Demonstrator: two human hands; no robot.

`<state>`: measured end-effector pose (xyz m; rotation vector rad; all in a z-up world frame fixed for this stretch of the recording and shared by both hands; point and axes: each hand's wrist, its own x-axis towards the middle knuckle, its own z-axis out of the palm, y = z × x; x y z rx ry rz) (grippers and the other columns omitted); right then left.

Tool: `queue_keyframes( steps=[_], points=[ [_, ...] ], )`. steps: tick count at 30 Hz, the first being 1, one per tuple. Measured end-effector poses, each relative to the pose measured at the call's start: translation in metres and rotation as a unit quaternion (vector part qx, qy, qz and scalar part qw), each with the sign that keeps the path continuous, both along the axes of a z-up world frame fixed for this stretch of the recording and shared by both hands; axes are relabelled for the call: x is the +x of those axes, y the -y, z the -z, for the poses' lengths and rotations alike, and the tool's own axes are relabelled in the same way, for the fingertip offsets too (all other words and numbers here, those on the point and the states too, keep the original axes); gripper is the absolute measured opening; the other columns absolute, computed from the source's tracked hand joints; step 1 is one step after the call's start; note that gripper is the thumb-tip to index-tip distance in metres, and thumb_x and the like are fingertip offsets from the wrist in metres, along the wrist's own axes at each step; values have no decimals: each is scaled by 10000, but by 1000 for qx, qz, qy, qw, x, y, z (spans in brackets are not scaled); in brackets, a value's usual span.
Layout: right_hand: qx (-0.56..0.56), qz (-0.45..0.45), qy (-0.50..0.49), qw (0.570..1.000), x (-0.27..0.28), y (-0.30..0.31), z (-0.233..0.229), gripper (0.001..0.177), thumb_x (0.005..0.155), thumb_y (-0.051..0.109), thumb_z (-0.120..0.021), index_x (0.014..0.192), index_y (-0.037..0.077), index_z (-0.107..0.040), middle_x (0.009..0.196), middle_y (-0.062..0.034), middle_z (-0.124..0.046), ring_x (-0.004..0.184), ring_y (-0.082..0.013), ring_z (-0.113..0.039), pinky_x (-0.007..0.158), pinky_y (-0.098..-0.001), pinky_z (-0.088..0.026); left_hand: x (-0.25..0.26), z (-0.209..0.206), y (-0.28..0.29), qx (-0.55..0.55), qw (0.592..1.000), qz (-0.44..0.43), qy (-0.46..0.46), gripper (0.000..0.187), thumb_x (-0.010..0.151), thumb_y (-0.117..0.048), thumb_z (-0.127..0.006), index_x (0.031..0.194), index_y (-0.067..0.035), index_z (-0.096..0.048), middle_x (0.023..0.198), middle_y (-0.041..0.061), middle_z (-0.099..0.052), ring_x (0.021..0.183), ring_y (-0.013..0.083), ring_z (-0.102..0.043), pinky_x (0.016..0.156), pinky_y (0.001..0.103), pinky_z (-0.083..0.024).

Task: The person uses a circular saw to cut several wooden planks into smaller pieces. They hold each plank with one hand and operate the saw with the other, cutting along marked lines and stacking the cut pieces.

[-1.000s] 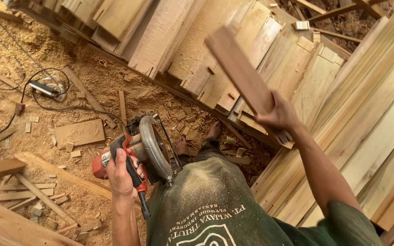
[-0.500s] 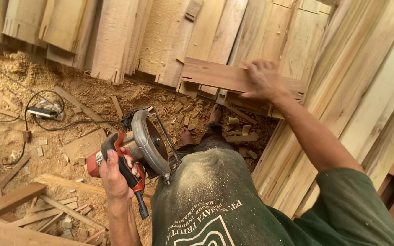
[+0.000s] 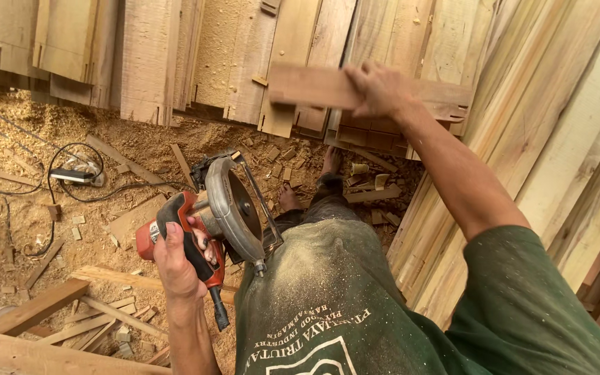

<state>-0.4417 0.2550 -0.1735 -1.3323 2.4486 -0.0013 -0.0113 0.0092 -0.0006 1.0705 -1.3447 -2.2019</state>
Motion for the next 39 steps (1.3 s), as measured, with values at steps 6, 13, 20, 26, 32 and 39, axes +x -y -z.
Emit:
queue_keyframes(
  steps=[6,13,20,26,32,39],
  points=[
    [15,-26,-38,999,-18,-9,-8,1169,623,566,-929,1572,125,-409,1236,-131,-597,1105,-278,-607,919,-449,-570,-5,-7,-1,-5,1000,26,2,441,1069,-448,-558,1196,-27,-568,712,18,-572,545,81,-553,472,223,-483],
    [-24,-102,-46,993,2,4,4,1194,603,850,-784,1530,184,-434,1318,-163,-552,1189,-318,-536,998,-484,-420,-29,-18,-7,-2,1000,29,-1,489,1051,-418,-514,1392,-71,-557,853,-20,-607,609,44,-551,483,191,-479],
    [-114,-89,-95,985,35,41,37,1151,707,1011,-559,1495,175,-498,1182,-146,-597,1096,-298,-569,962,-524,-406,-66,-21,-14,-42,994,94,-31,430,1064,-427,-477,1284,-66,-557,788,-16,-591,565,50,-546,473,199,-508],
    [-150,-76,-116,979,37,41,48,1021,760,978,-537,1426,203,-549,1017,-129,-591,919,-270,-563,841,-493,-433,-106,-6,-29,-38,990,130,-49,472,1089,-485,-503,1197,-28,-555,743,0,-559,533,71,-526,462,225,-493],
    [-142,-80,-163,973,35,40,56,991,767,953,-537,1398,189,-560,986,-136,-590,891,-259,-559,784,-463,-428,-128,1,-44,-58,991,122,-6,452,1066,-489,-468,1239,-83,-566,773,-24,-557,566,60,-524,455,218,-460],
    [-162,-91,-160,970,33,43,64,956,841,960,-512,1395,184,-574,986,-141,-585,905,-262,-557,759,-472,-432,-137,6,-38,-77,989,130,9,440,1104,-491,-451,1109,-71,-582,664,-16,-540,496,72,-517,428,228,-458]
  ],
)
